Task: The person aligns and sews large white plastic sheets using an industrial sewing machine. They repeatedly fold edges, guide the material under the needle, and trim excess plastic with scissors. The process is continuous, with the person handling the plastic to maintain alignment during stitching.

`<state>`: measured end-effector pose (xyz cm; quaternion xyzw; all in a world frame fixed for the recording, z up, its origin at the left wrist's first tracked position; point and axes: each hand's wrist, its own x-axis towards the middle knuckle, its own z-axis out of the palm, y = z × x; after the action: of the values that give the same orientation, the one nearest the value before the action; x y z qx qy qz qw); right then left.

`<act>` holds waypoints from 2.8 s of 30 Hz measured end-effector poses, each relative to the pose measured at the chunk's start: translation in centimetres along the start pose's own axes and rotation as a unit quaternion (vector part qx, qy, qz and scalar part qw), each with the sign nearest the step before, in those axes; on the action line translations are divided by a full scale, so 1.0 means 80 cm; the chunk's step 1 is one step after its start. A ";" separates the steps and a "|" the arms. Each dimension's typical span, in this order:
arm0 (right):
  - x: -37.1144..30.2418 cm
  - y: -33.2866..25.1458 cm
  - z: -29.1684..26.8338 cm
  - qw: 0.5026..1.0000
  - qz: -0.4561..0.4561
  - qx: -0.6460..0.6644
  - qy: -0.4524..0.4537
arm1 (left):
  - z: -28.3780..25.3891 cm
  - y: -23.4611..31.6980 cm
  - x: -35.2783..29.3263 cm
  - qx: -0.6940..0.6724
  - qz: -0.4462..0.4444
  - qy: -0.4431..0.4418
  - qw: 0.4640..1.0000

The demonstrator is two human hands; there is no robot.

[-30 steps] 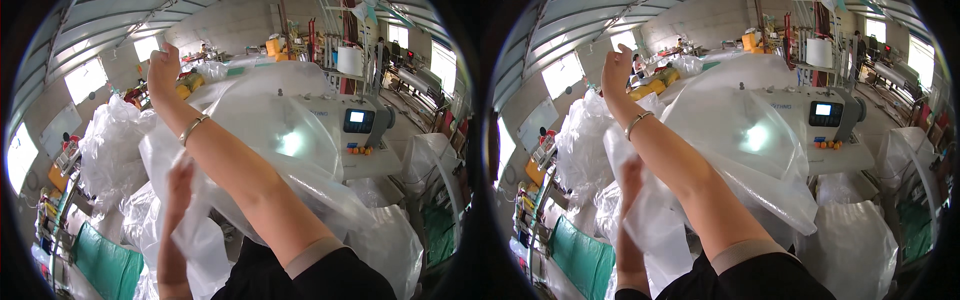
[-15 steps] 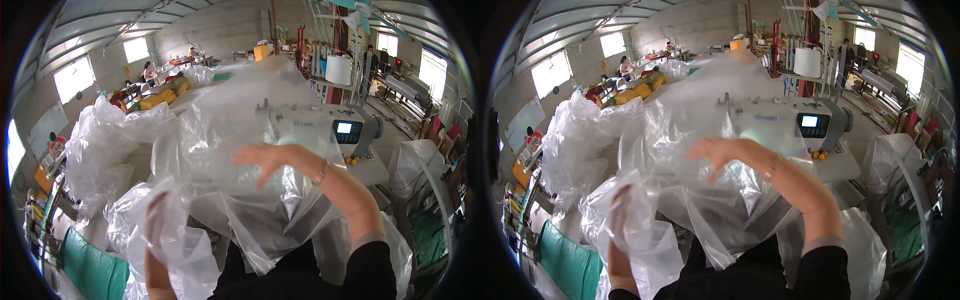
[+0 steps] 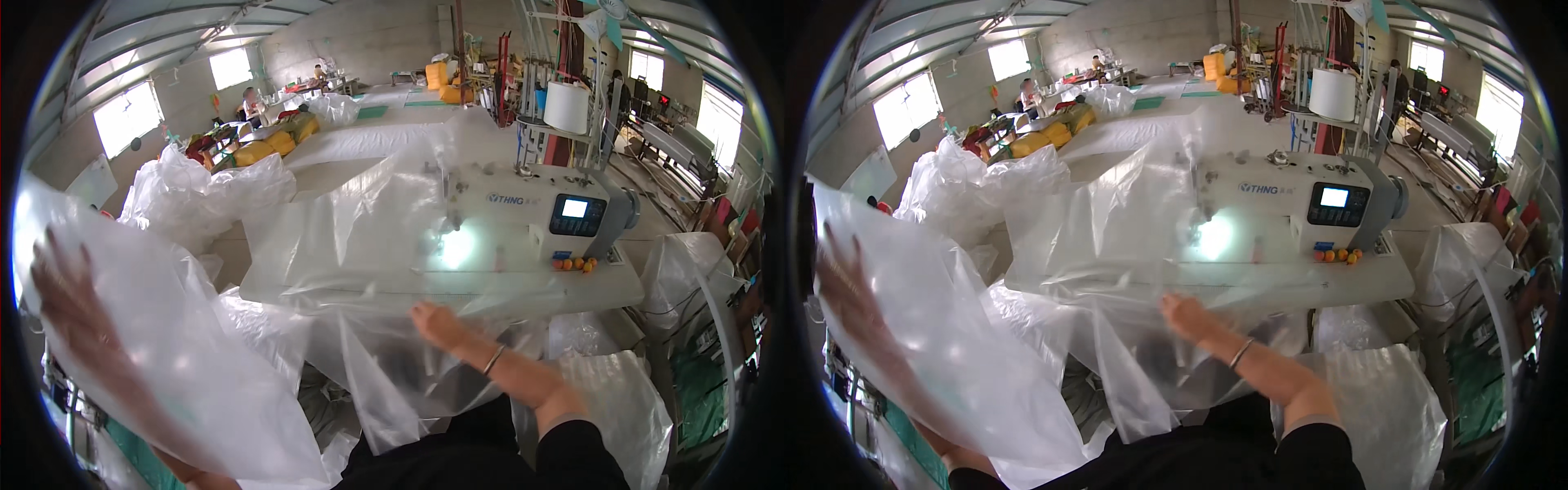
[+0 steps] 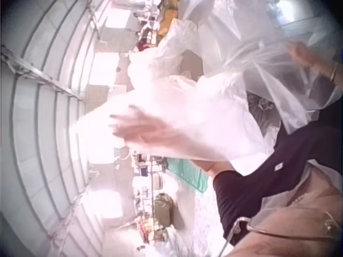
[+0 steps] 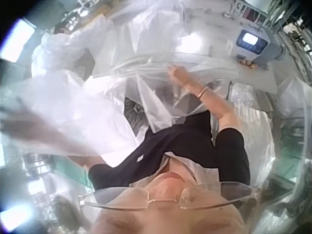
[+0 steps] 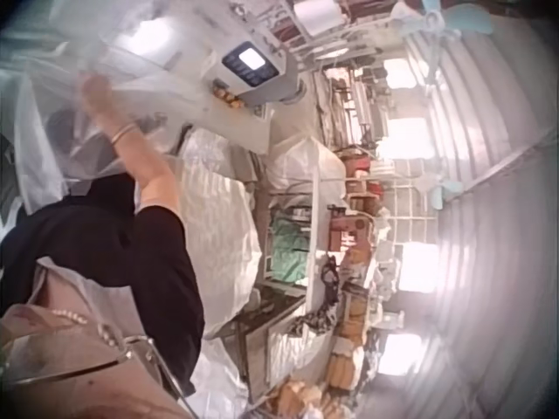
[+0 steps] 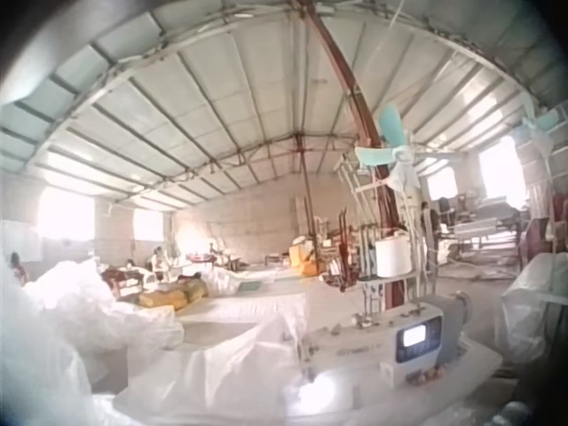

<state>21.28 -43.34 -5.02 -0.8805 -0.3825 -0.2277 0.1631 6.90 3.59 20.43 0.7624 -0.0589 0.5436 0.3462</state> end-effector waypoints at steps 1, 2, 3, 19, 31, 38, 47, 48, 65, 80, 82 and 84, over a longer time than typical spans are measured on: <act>0.017 -0.043 0.007 0.998 0.001 0.035 0.060 | 0.025 0.012 0.009 -0.024 0.015 -0.012 1.000; 0.031 -0.087 0.006 0.994 0.045 0.082 0.059 | 0.063 0.025 0.016 -0.051 0.027 -0.037 0.998; 0.047 -0.126 0.008 0.987 0.087 0.124 0.061 | 0.101 0.039 0.021 -0.079 0.034 -0.066 0.994; -0.108 -0.042 -0.042 0.892 0.284 0.345 -0.065 | 0.429 0.033 -0.278 -0.110 -0.045 -0.598 0.792; -0.074 0.069 -0.038 0.980 0.186 -0.061 0.047 | 0.493 0.121 -0.273 -0.076 0.093 -0.662 0.740; -0.082 0.121 -0.084 0.930 0.323 0.135 0.116 | 0.543 0.114 -0.260 -0.089 -0.073 -0.631 0.767; -0.012 0.162 -0.061 0.942 0.326 -0.071 0.037 | 0.601 0.117 -0.262 0.019 0.122 -0.507 0.853; -0.013 0.163 -0.060 0.943 0.326 -0.046 0.044 | 0.601 0.120 -0.257 0.033 0.146 -0.505 0.850; -0.015 0.094 -0.060 0.790 0.345 0.401 0.309 | 0.572 0.130 -0.185 -0.083 0.063 -0.554 0.826; -0.017 0.071 -0.081 0.739 0.334 0.494 0.314 | 0.542 0.153 -0.168 -0.192 0.069 -0.575 0.792; -0.014 0.060 -0.091 0.827 0.316 0.328 0.329 | 0.540 0.152 -0.167 -0.173 -0.012 -0.588 0.790; -0.015 0.057 -0.090 0.866 0.290 0.222 0.341 | 0.542 0.154 -0.167 -0.144 -0.091 -0.603 0.780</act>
<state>21.93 -50.36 -0.09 -0.7598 -0.0711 -0.3655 0.5330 29.96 -35.20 7.22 0.8774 -0.2637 -0.0754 0.3936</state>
